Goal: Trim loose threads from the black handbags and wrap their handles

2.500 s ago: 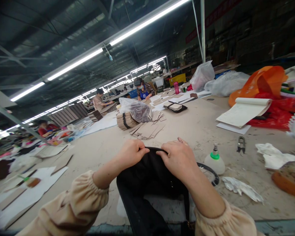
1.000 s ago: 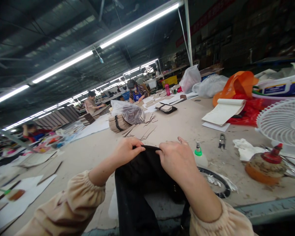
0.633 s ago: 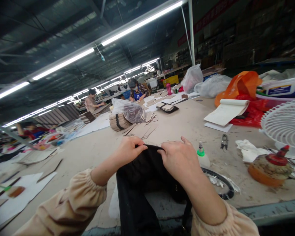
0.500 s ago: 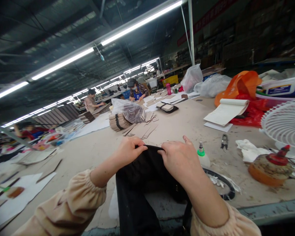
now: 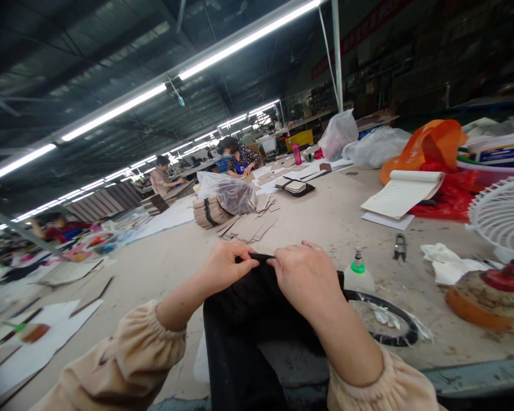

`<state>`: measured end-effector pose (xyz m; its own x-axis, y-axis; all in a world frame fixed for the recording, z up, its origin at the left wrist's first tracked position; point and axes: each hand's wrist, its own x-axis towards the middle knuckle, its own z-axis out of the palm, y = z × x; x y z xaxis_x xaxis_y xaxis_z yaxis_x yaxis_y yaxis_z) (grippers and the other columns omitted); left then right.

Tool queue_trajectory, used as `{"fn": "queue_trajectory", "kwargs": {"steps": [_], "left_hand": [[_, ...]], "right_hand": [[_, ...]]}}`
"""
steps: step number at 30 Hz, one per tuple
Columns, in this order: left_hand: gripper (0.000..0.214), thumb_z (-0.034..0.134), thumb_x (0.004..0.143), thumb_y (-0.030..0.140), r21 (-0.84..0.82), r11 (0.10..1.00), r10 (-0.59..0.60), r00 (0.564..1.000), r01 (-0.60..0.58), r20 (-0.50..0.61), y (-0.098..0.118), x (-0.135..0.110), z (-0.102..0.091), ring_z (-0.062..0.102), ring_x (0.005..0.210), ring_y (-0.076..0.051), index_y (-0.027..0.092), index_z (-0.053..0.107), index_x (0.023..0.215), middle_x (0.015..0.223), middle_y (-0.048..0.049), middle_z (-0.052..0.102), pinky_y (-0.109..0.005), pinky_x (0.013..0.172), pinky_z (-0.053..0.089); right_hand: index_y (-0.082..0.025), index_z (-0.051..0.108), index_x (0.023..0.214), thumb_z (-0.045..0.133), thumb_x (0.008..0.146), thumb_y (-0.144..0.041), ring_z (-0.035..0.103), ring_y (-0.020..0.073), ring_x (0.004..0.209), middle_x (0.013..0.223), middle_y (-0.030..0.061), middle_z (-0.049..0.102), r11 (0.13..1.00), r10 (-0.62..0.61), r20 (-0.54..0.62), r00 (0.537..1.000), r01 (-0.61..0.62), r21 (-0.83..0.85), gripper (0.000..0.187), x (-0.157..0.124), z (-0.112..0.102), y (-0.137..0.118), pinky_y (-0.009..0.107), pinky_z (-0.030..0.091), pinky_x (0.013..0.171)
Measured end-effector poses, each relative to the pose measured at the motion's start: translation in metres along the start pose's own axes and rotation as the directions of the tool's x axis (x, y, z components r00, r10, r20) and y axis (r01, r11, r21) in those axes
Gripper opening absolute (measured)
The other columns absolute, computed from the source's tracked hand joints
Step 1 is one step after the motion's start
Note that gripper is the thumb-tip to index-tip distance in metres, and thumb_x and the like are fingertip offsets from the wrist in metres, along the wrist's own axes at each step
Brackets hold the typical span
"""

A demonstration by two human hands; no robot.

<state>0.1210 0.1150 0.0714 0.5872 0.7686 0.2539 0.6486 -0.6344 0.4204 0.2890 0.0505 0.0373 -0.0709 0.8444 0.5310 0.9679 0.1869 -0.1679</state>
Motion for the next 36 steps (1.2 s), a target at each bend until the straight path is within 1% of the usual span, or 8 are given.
{"fn": "queue_trajectory", "kwargs": {"steps": [3, 6, 10, 15, 19, 24, 29, 36], "left_hand": [[0.018, 0.064, 0.071, 0.024, -0.02, 1.0, -0.019, 1.0, 0.019, 0.004, -0.0009, -0.0009, -0.0019, 0.061, 0.074, -0.013, 0.017, 0.061, 0.055, 0.08, -0.0006, 0.069, -0.023, 0.069, 0.044], [0.015, 0.062, 0.072, 0.025, 0.008, 0.999, -0.032, 0.999, 0.032, 0.028, -0.0012, -0.0001, -0.0037, 0.06, 0.07, -0.013, 0.017, 0.062, 0.059, 0.075, 0.0003, 0.068, -0.023, 0.066, 0.043], [0.014, 0.061, 0.071, 0.028, 0.031, 0.997, -0.076, 0.996, 0.075, 0.037, -0.0016, 0.0005, -0.0043, 0.058, 0.066, -0.012, 0.017, 0.064, 0.062, 0.071, 0.0007, 0.067, -0.023, 0.063, 0.042], [0.016, 0.061, 0.07, 0.03, 0.019, 0.991, -0.133, 0.991, 0.133, 0.032, -0.0046, 0.0, -0.0024, 0.054, 0.058, -0.011, 0.017, 0.065, 0.064, 0.064, 0.0011, 0.065, -0.022, 0.056, 0.039], [0.016, 0.061, 0.07, 0.032, 0.016, 0.991, -0.134, 0.991, 0.134, 0.023, -0.0062, -0.0007, -0.0019, 0.051, 0.055, -0.01, 0.017, 0.065, 0.064, 0.059, 0.0019, 0.062, -0.022, 0.052, 0.036], [0.02, 0.06, 0.071, 0.031, 0.039, 0.989, -0.142, 0.99, 0.142, -0.001, -0.0052, -0.0007, -0.0025, 0.049, 0.053, -0.01, 0.016, 0.062, 0.058, 0.054, 0.0028, 0.057, -0.022, 0.05, 0.033], [0.022, 0.059, 0.073, 0.03, 0.043, 0.992, -0.119, 0.993, 0.118, 0.018, -0.0044, 0.0007, -0.0021, 0.049, 0.055, -0.01, 0.016, 0.06, 0.055, 0.054, 0.0026, 0.057, -0.022, 0.052, 0.033], [0.019, 0.06, 0.073, 0.03, 0.105, 0.986, -0.131, 0.991, 0.131, -0.01, -0.0029, 0.0021, -0.0005, 0.047, 0.053, -0.01, 0.016, 0.061, 0.059, 0.054, 0.0024, 0.057, -0.023, 0.05, 0.03]], "right_hand": [[-0.02, 0.063, 0.067, 0.05, 0.085, -0.03, 0.06, 0.0173, 0.067, 0.069, 0.0037, 0.068, 1.0, -0.025, -0.009, 1.0, 0.025, 0.006, 0.024, 0.0007, 0.0, 0.0015, 0.034, 0.035, 0.088], [-0.02, 0.062, 0.066, 0.05, 0.084, -0.028, 0.06, 0.0165, 0.067, 0.069, 0.0028, 0.068, 0.999, -0.049, -0.011, 0.999, 0.05, 0.023, 0.023, 0.0011, -0.0007, 0.002, 0.034, 0.034, 0.089], [-0.019, 0.062, 0.065, 0.05, 0.083, -0.026, 0.06, 0.0157, 0.066, 0.068, 0.0029, 0.067, 0.997, -0.064, -0.011, 0.998, 0.064, 0.036, 0.023, 0.0016, -0.0009, 0.002, 0.034, 0.034, 0.09], [-0.02, 0.061, 0.064, 0.048, 0.084, -0.026, 0.059, 0.0161, 0.066, 0.067, 0.0025, 0.067, 0.998, -0.062, -0.003, 0.998, 0.062, 0.025, 0.024, 0.0018, -0.0004, 0.0011, 0.035, 0.034, 0.091], [-0.02, 0.061, 0.064, 0.047, 0.084, -0.025, 0.059, 0.0159, 0.064, 0.066, 0.0029, 0.066, 0.998, -0.067, -0.007, 0.998, 0.067, 0.01, 0.024, 0.0014, -0.0009, 0.0004, 0.035, 0.034, 0.091], [-0.02, 0.061, 0.064, 0.048, 0.082, -0.025, 0.059, 0.0158, 0.063, 0.066, 0.0035, 0.067, 0.997, -0.081, -0.021, 0.997, 0.081, -0.002, 0.023, 0.0008, -0.0016, -0.0009, 0.035, 0.034, 0.09], [-0.02, 0.061, 0.064, 0.048, 0.082, -0.024, 0.059, 0.0166, 0.064, 0.066, 0.0033, 0.067, 0.997, -0.083, -0.03, 0.996, 0.083, -0.009, 0.023, 0.0003, -0.0019, -0.0039, 0.036, 0.034, 0.09], [-0.02, 0.062, 0.066, 0.048, 0.084, -0.026, 0.06, 0.0172, 0.067, 0.069, 0.0028, 0.068, 0.997, -0.077, -0.014, 0.997, 0.076, -0.023, 0.024, -0.0006, -0.0024, -0.005, 0.037, 0.033, 0.092]]}}
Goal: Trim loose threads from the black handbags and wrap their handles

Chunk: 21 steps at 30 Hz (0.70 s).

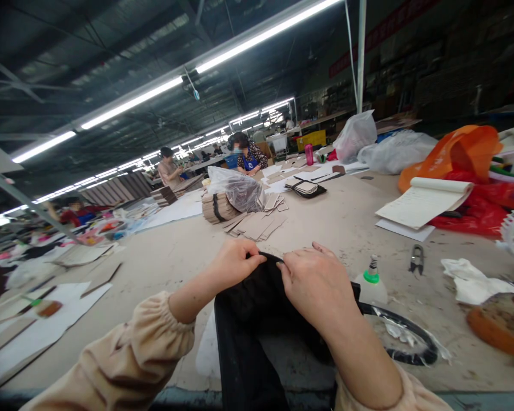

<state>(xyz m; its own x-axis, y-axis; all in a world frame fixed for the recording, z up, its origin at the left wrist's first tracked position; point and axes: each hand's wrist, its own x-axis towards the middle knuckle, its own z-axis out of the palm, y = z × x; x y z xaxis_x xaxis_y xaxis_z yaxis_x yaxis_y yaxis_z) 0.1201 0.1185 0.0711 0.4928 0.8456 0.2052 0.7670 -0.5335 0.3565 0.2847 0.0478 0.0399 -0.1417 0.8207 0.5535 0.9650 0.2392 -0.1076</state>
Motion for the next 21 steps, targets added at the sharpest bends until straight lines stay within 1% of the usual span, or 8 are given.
{"fn": "queue_trajectory", "kwargs": {"steps": [3, 6, 8, 10, 13, 15, 18, 21], "left_hand": [[0.022, 0.06, 0.073, 0.03, 0.003, 1.0, 0.026, 1.0, -0.026, -0.007, -0.002, 0.0, 0.001, 0.046, 0.052, -0.01, 0.016, 0.06, 0.056, 0.053, 0.0027, 0.056, -0.023, 0.05, 0.029], [0.024, 0.059, 0.074, 0.03, -0.001, 0.999, 0.052, 0.999, -0.052, -0.005, -0.003, -0.001, 0.002, 0.046, 0.052, -0.01, 0.016, 0.058, 0.054, 0.053, 0.0026, 0.055, -0.023, 0.049, 0.029], [0.024, 0.058, 0.074, 0.029, 0.005, 0.998, 0.055, 0.998, -0.055, -0.006, -0.003, -0.003, 0.002, 0.046, 0.052, -0.01, 0.017, 0.058, 0.054, 0.053, 0.0024, 0.056, -0.023, 0.05, 0.03], [0.023, 0.057, 0.074, 0.028, 0.019, 0.998, 0.059, 0.998, -0.059, -0.006, -0.003, -0.004, 0.002, 0.047, 0.053, -0.01, 0.017, 0.058, 0.054, 0.054, 0.0018, 0.057, -0.023, 0.051, 0.031], [0.022, 0.056, 0.074, 0.028, 0.038, 0.997, 0.072, 0.997, -0.071, -0.003, -0.003, -0.005, 0.001, 0.049, 0.055, -0.011, 0.016, 0.06, 0.056, 0.057, 0.0008, 0.06, -0.023, 0.052, 0.032], [0.021, 0.054, 0.074, 0.027, 0.053, 0.996, 0.072, 0.997, -0.072, -0.003, -0.003, -0.005, 0.001, 0.05, 0.055, -0.011, 0.016, 0.061, 0.057, 0.058, 0.0004, 0.061, -0.023, 0.052, 0.032], [0.021, 0.053, 0.074, 0.027, 0.075, 0.995, 0.061, 0.998, -0.06, -0.006, -0.003, -0.005, 0.001, 0.051, 0.055, -0.011, 0.016, 0.061, 0.057, 0.058, -0.0001, 0.062, -0.023, 0.052, 0.032], [0.021, 0.053, 0.073, 0.026, 0.078, 0.995, 0.069, 0.998, -0.069, -0.005, -0.003, -0.004, 0.001, 0.051, 0.055, -0.011, 0.016, 0.06, 0.057, 0.058, 0.0001, 0.061, -0.023, 0.052, 0.033]], "right_hand": [[-0.02, 0.063, 0.067, 0.049, 0.085, -0.026, 0.061, 0.0185, 0.069, 0.07, 0.0039, 0.068, 1.0, 0.005, 0.001, 1.0, -0.005, -0.022, 0.023, -0.001, 0.001, 0.0, 0.04, 0.03, 0.093], [-0.02, 0.065, 0.078, 0.047, 0.086, -0.025, 0.062, 0.0189, 0.07, 0.074, 0.0048, 0.07, 0.999, -0.006, 0.008, 1.0, 0.006, -0.035, 0.02, -0.002, 0.002, -0.003, 0.041, 0.03, 0.092], [-0.02, 0.065, 0.087, 0.045, 0.086, -0.022, 0.062, 0.0188, 0.072, 0.078, 0.0053, 0.07, 0.999, -0.006, 0.012, 1.0, 0.006, -0.037, 0.02, -0.002, 0.003, -0.008, 0.039, 0.032, 0.09], [-0.019, 0.064, 0.091, 0.043, 0.085, -0.018, 0.062, 0.0188, 0.073, 0.08, 0.0059, 0.07, 0.999, -0.005, 0.02, 1.0, 0.006, -0.044, 0.022, -0.002, 0.003, -0.014, 0.035, 0.035, 0.083], [-0.019, 0.064, 0.088, 0.043, 0.084, -0.018, 0.06, 0.0201, 0.071, 0.079, 0.0061, 0.069, 0.998, -0.014, 0.025, 1.0, 0.016, -0.065, 0.021, 0.0, 0.002, -0.021, 0.032, 0.036, 0.07], [-0.02, 0.063, 0.082, 0.044, 0.085, -0.025, 0.059, 0.0215, 0.07, 0.076, 0.0055, 0.067, 0.997, 0.007, 0.013, 1.0, -0.006, -0.075, 0.02, 0.001, 0.002, -0.023, 0.032, 0.035, 0.065], [-0.021, 0.06, 0.074, 0.046, 0.086, -0.034, 0.058, 0.0219, 0.068, 0.07, 0.0041, 0.065, 0.996, 0.047, 0.004, 0.999, -0.046, -0.08, 0.022, 0.003, 0.005, -0.024, 0.031, 0.033, 0.063], [-0.022, 0.058, 0.07, 0.049, 0.085, -0.033, 0.057, 0.0213, 0.067, 0.067, 0.0035, 0.064, 0.995, 0.055, -0.004, 0.998, -0.055, -0.084, 0.021, 0.005, 0.008, -0.024, 0.031, 0.032, 0.063]]}}
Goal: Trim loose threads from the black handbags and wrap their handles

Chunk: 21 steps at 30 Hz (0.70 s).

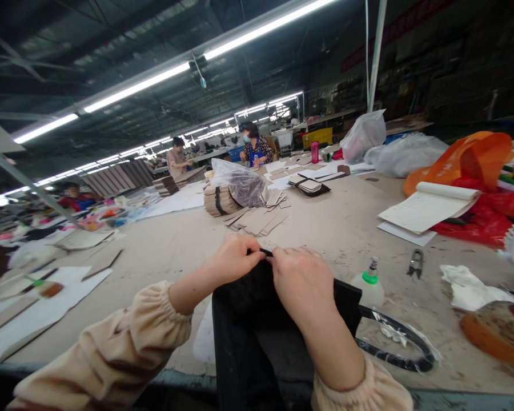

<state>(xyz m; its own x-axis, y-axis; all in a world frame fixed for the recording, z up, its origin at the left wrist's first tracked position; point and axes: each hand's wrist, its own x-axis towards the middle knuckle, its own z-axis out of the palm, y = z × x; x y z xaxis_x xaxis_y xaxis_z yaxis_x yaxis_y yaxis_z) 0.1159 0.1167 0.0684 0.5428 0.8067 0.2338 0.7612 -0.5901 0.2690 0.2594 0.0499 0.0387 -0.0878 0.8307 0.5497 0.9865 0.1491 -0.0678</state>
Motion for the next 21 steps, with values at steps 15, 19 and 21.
{"fn": "queue_trajectory", "kwargs": {"steps": [15, 19, 21], "left_hand": [[0.03, 0.062, 0.068, 0.049, 0.114, 0.993, -0.049, 0.997, 0.043, 0.054, 0.009, -0.023, -0.016, 0.058, 0.065, -0.016, 0.021, 0.067, 0.074, 0.071, -0.0009, 0.067, -0.026, 0.058, 0.038], [0.017, 0.058, 0.076, 0.034, 0.095, 0.995, -0.019, 0.998, 0.014, 0.054, 0.014, -0.019, -0.011, 0.057, 0.066, -0.014, 0.021, 0.068, 0.073, 0.073, 0.0, 0.068, -0.024, 0.059, 0.037], [0.019, 0.057, 0.077, 0.035, 0.055, 0.998, 0.019, 0.999, -0.02, 0.026, 0.017, -0.016, -0.008, 0.057, 0.066, -0.013, 0.021, 0.067, 0.072, 0.072, 0.0, 0.067, -0.024, 0.059, 0.037]], "right_hand": [[-0.02, 0.059, 0.07, 0.048, 0.086, -0.027, 0.06, 0.018, 0.069, 0.07, 0.0025, 0.067, 0.996, -0.028, -0.001, 1.0, 0.028, 0.084, 0.02, 0.0, 0.0, 0.002, 0.036, 0.029, 0.093], [-0.021, 0.059, 0.068, 0.048, 0.086, -0.027, 0.061, 0.0188, 0.069, 0.069, 0.0024, 0.067, 0.998, -0.003, 0.01, 1.0, 0.003, 0.061, 0.021, -0.005, -0.009, 0.01, 0.038, 0.029, 0.092], [-0.021, 0.059, 0.068, 0.049, 0.085, -0.028, 0.061, 0.0192, 0.068, 0.068, 0.0029, 0.068, 0.999, 0.019, 0.025, 1.0, -0.02, 0.04, 0.021, -0.008, -0.013, 0.016, 0.039, 0.031, 0.091]]}}
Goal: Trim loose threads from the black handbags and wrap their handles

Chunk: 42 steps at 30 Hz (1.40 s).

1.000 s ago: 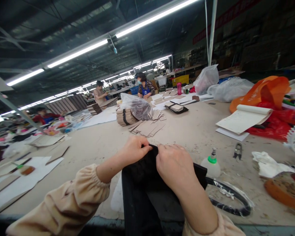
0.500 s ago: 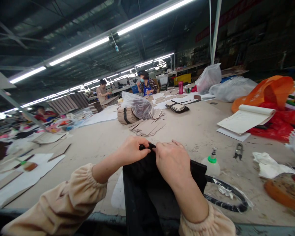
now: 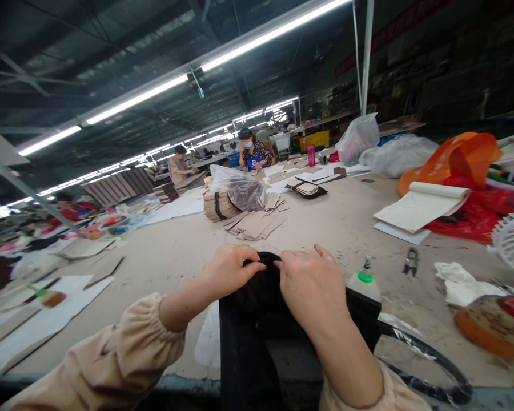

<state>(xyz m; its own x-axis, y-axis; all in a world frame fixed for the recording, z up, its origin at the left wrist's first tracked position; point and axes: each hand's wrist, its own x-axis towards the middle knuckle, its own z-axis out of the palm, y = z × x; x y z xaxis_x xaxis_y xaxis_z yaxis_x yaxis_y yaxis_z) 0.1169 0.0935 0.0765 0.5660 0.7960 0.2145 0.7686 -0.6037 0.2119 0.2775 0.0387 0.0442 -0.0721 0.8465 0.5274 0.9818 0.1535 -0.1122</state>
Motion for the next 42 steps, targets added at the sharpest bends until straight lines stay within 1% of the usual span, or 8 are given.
{"fn": "queue_trajectory", "kwargs": {"steps": [3, 8, 13, 18, 30, 34, 39, 42], "left_hand": [[0.023, 0.058, 0.077, 0.037, -0.035, 0.999, 0.029, 0.999, -0.03, -0.045, 0.003, 0.006, 0.005, 0.056, 0.065, -0.013, 0.019, 0.065, 0.065, 0.069, -0.0002, 0.066, -0.023, 0.059, 0.037], [0.026, 0.058, 0.077, 0.038, -0.076, 0.997, -0.009, 0.999, 0.006, -0.045, 0.006, 0.016, 0.011, 0.055, 0.063, -0.012, 0.018, 0.062, 0.06, 0.066, 0.0008, 0.065, -0.023, 0.058, 0.037], [0.024, 0.058, 0.076, 0.036, -0.049, 0.998, -0.03, 0.998, 0.027, -0.053, 0.008, 0.021, 0.012, 0.056, 0.063, -0.012, 0.018, 0.062, 0.06, 0.067, 0.0008, 0.065, -0.023, 0.058, 0.037], [0.02, 0.058, 0.075, 0.034, -0.02, 0.998, -0.067, 0.995, 0.066, -0.067, 0.009, 0.023, 0.014, 0.057, 0.065, -0.013, 0.019, 0.063, 0.062, 0.068, 0.0009, 0.065, -0.023, 0.06, 0.038], [0.021, 0.058, 0.074, 0.036, 0.013, 0.994, -0.108, 0.992, 0.109, -0.062, 0.011, 0.025, 0.014, 0.056, 0.063, -0.013, 0.02, 0.065, 0.063, 0.065, 0.0013, 0.065, -0.024, 0.056, 0.036], [0.021, 0.059, 0.074, 0.036, 0.006, 0.994, -0.107, 0.992, 0.107, -0.061, 0.013, 0.025, 0.014, 0.056, 0.062, -0.014, 0.02, 0.065, 0.061, 0.063, 0.0011, 0.064, -0.024, 0.056, 0.036], [0.021, 0.058, 0.074, 0.035, 0.011, 0.994, -0.109, 0.991, 0.11, -0.071, 0.014, 0.025, 0.014, 0.055, 0.062, -0.014, 0.02, 0.065, 0.062, 0.063, 0.0007, 0.064, -0.024, 0.055, 0.036], [0.02, 0.056, 0.074, 0.034, 0.042, 0.993, -0.108, 0.992, 0.111, -0.066, 0.014, 0.025, 0.014, 0.056, 0.063, -0.014, 0.02, 0.065, 0.063, 0.065, 0.0, 0.065, -0.024, 0.056, 0.037]], "right_hand": [[-0.021, 0.06, 0.068, 0.05, 0.085, -0.029, 0.062, 0.0196, 0.065, 0.067, 0.0036, 0.068, 0.999, 0.029, 0.002, 1.0, -0.029, -0.03, 0.021, -0.003, -0.002, 0.008, 0.039, 0.032, 0.09], [-0.02, 0.06, 0.067, 0.05, 0.085, -0.029, 0.062, 0.0201, 0.065, 0.065, 0.0039, 0.067, 0.998, 0.048, -0.027, 0.998, -0.049, -0.041, 0.022, -0.004, 0.001, 0.014, 0.038, 0.033, 0.089], [-0.02, 0.06, 0.069, 0.049, 0.085, -0.028, 0.062, 0.0196, 0.065, 0.067, 0.0042, 0.068, 0.999, 0.052, -0.018, 0.999, -0.052, -0.013, 0.021, -0.004, 0.0, 0.015, 0.039, 0.032, 0.09], [-0.02, 0.06, 0.068, 0.05, 0.084, -0.028, 0.062, 0.0195, 0.065, 0.065, 0.004, 0.067, 0.998, 0.058, -0.015, 0.998, -0.058, -0.002, 0.02, -0.005, -0.001, 0.014, 0.039, 0.032, 0.091], [-0.019, 0.062, 0.07, 0.049, 0.085, -0.029, 0.062, 0.0189, 0.066, 0.069, 0.0057, 0.068, 0.998, 0.064, -0.015, 0.998, -0.064, 0.0, 0.022, -0.004, 0.001, 0.014, 0.039, 0.031, 0.091], [-0.02, 0.064, 0.075, 0.046, 0.086, -0.031, 0.062, 0.0189, 0.07, 0.073, 0.0058, 0.069, 0.998, 0.062, -0.002, 0.998, -0.062, 0.014, 0.024, -0.004, -0.001, 0.016, 0.041, 0.03, 0.092], [-0.019, 0.065, 0.074, 0.048, 0.085, -0.036, 0.061, 0.02, 0.07, 0.072, 0.0074, 0.069, 0.997, 0.081, -0.014, 0.997, -0.081, 0.018, 0.026, -0.003, -0.004, 0.009, 0.042, 0.029, 0.093], [-0.018, 0.065, 0.076, 0.051, 0.084, -0.034, 0.061, 0.0204, 0.071, 0.073, 0.0078, 0.069, 0.996, 0.083, -0.019, 0.996, -0.082, 0.024, 0.023, -0.001, -0.003, 0.005, 0.041, 0.031, 0.091]]}}
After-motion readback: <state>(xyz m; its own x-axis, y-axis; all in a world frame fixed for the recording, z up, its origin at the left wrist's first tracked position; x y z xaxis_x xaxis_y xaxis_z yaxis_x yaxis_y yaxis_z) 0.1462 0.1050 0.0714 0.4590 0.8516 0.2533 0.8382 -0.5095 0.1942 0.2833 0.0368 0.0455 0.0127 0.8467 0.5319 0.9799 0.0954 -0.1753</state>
